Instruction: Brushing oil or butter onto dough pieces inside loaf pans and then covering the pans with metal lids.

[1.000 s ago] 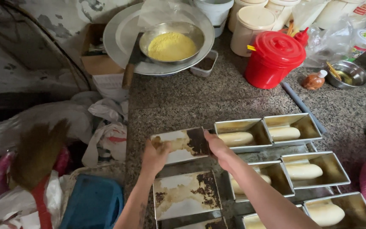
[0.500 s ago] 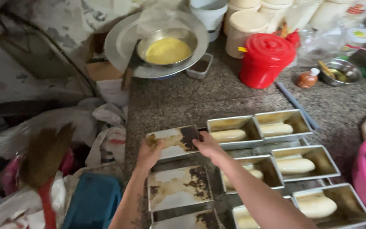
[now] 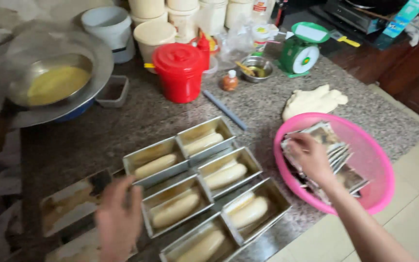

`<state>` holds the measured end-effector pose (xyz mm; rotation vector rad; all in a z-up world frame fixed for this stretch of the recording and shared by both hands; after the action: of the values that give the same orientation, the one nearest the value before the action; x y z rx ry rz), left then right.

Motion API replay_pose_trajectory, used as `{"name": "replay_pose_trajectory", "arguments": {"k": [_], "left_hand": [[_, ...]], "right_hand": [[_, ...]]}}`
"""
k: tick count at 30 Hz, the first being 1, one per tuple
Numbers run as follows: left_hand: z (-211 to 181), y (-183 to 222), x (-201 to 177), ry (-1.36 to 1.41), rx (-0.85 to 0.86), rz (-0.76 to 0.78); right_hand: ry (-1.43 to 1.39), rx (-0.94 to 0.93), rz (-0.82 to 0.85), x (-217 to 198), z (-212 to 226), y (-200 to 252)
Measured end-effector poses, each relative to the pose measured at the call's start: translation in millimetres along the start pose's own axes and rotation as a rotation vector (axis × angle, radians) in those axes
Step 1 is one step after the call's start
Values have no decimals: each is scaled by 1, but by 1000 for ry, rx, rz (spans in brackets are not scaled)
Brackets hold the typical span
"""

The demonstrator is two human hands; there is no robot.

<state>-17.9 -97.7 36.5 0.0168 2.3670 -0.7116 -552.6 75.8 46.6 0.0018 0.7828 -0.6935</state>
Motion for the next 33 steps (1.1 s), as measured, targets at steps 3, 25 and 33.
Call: {"name": "replay_pose_trajectory", "arguments": {"k": [3,25,33], "left_hand": [[-102,12,91,146,189,194],[-305,-18,224,162,494,314],[-87,-29,51,62,-614,-235]], "right_hand": [[167,289,-61,-84,-25,7],[-396,153,-433,-118,-83,-71],[-285,-147,234,104,28,-127]]}}
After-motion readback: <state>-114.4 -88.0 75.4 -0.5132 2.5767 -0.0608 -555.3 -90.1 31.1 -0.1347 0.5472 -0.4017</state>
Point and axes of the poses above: each hand's wrist, its own y-axis away from the middle knuckle, its own x-axis out of the palm, z = x × y, the point moved 1 cm from there along -y, towards the middle knuckle, and after that the axes turned 6 degrees about -x, right-handed, at the moved point
